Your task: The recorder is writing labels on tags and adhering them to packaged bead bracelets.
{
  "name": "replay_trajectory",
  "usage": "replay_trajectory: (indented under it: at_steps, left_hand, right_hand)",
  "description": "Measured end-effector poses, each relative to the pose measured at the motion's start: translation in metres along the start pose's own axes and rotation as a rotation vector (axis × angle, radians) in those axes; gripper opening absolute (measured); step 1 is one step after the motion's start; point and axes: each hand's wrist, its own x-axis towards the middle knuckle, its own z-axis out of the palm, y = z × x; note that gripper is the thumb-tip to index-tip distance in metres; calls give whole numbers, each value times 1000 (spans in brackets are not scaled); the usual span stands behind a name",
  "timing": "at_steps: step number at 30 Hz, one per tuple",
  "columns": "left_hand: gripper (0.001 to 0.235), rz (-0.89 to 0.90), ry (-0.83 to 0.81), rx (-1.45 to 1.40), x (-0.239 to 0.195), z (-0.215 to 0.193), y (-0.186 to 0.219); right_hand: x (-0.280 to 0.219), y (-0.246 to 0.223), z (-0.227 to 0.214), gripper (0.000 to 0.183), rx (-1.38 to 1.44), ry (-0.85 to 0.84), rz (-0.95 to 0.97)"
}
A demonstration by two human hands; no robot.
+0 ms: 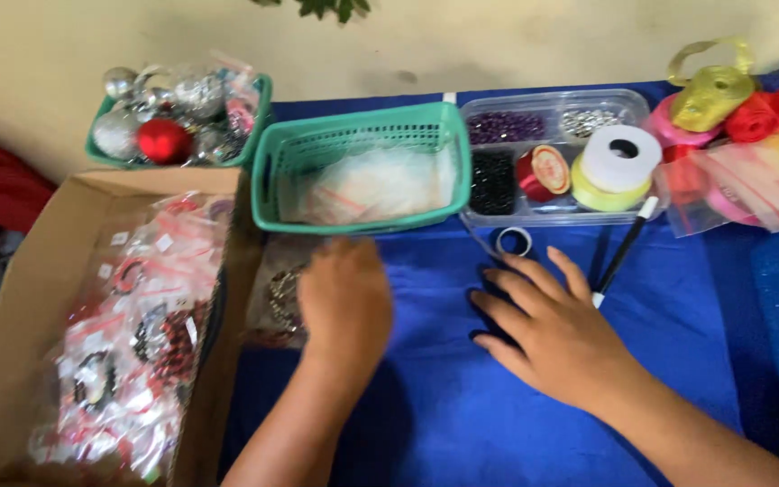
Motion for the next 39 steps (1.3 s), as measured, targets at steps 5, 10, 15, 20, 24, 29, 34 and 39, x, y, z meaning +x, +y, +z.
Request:
replay_trajectory:
  at_steps: [5,10,15,20,24,29,34,39]
  left_hand:
    - [33,-101,55,46,2,-18,-26]
    - [47,-225,-241,75,1,-19,-42]
    - [44,-250,-292,100,1,-14,-59]
    - [41,-309,-310,101,4,-4,-76]
    - [24,-294,-330,97,3,-5,-76]
    - [24,-261,-304,66,-1,-12,-59]
    - [24,-198,-273,64,-8,-27,-36]
    - [18,-26,-314,-122,-16,-22,8]
  right_hand:
    - [-1,3,2,42,52,5,8]
    - [0,7,4,39,82,25,31]
    - [4,14,-4,39,46,111,83]
    - [6,19,-8,41,48,137,115]
    - [3,23,-5,43,30,152,158]
    - [4,25,-8,43,16,164,208]
    - [5,27,-7,39,17,192,248]
    - [4,32,2,35,-1,161,281]
